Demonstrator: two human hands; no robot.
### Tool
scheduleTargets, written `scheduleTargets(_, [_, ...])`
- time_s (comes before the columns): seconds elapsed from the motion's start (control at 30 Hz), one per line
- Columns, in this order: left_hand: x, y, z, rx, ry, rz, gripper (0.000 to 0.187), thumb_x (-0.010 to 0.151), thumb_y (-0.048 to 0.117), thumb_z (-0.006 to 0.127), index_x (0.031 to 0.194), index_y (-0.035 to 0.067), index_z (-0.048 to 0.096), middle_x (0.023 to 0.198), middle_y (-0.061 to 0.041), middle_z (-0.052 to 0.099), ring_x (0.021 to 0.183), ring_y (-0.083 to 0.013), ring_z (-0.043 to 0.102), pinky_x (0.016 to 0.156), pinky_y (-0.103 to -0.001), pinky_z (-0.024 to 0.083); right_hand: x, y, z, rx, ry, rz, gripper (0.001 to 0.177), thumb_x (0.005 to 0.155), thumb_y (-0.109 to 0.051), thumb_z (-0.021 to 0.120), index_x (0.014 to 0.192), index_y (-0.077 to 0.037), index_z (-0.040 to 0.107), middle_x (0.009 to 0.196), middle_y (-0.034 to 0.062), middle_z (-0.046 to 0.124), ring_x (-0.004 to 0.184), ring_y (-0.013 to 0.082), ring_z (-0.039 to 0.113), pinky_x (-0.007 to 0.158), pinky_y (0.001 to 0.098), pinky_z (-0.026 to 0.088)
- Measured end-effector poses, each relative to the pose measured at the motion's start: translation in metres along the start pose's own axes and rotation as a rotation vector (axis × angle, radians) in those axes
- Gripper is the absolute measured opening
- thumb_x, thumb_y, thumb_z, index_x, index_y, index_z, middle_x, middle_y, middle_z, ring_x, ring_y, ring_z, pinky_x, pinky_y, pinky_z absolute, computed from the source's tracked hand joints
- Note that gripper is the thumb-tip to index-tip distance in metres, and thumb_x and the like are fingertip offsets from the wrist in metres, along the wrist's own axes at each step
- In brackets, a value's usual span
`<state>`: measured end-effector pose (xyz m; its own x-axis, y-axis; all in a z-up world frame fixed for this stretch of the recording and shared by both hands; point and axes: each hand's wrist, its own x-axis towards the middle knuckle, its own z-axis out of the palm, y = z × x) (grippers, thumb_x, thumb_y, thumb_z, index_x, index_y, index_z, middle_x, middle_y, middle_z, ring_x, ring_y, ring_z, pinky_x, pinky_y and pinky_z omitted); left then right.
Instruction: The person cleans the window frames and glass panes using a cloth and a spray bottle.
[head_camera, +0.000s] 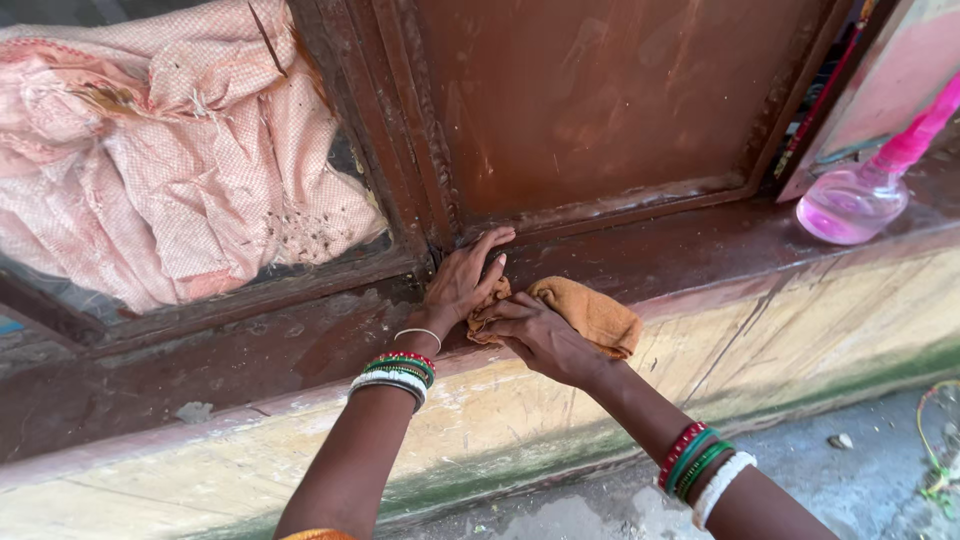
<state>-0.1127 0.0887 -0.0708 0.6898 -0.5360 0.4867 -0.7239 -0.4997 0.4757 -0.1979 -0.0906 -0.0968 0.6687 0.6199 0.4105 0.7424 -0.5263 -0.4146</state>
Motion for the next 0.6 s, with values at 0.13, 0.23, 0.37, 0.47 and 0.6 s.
scheduleTargets(0.13, [0.003,0.012,0.001,-0.018,0.030,-0.091,0.045,0.103,0.019,0.047,0.147,0.013,0.041,0.142,-0.004,0.064,0.126,-0.0368,0.060,0.110,-0.049,0.046,0.015,0.015,-0.003,-0.014,0.012,-0.099,0.029,0.091,-0.005,0.063,0.115,-0.013,0.077,0.120,0.0066,0.068,0.122,0.0288,0.058,0.121,0.0461,0.034])
scheduleTargets(0.23, [0.003,0.016,0.005,-0.033,0.042,-0.195,0.047,0.100,0.016,0.046,0.147,0.014,0.040,0.141,-0.001,0.065,0.119,-0.0354,0.065,0.109,-0.048,0.046,0.011,0.017,0.002,-0.051,0.055,-0.101,0.026,0.091,-0.002,0.064,0.112,-0.009,0.076,0.125,0.0084,0.066,0.125,0.0309,0.055,0.118,0.0468,0.034])
scheduleTargets(0.37, [0.004,0.009,0.013,0.015,0.079,-0.180,0.049,0.097,0.013,0.048,0.146,0.014,0.041,0.140,0.000,0.066,0.117,-0.0351,0.066,0.107,-0.045,0.050,-0.005,0.010,0.002,0.039,0.034,-0.040,0.027,0.091,-0.004,0.064,0.116,-0.009,0.075,0.126,0.0077,0.066,0.124,0.0301,0.054,0.114,0.0434,0.039])
scheduleTargets(0.47, [0.002,0.006,0.014,0.075,0.110,-0.084,0.048,0.097,0.012,0.049,0.144,0.011,0.041,0.141,-0.002,0.065,0.122,-0.0368,0.063,0.106,-0.047,0.049,-0.018,0.010,-0.011,-0.008,0.012,-0.217,0.035,0.088,0.002,0.062,0.118,-0.009,0.075,0.126,0.0069,0.067,0.122,0.0258,0.058,0.117,0.0447,0.036])
scheduleTargets(0.6, [0.003,0.011,0.015,0.091,0.085,-0.144,0.045,0.096,0.012,0.050,0.141,0.011,0.043,0.143,-0.001,0.064,0.123,-0.0362,0.061,0.108,-0.046,0.048,-0.025,0.016,-0.022,0.174,-0.044,-0.145,0.025,0.091,-0.004,0.065,0.112,-0.010,0.076,0.125,0.0067,0.068,0.123,0.0271,0.058,0.108,0.0411,0.044])
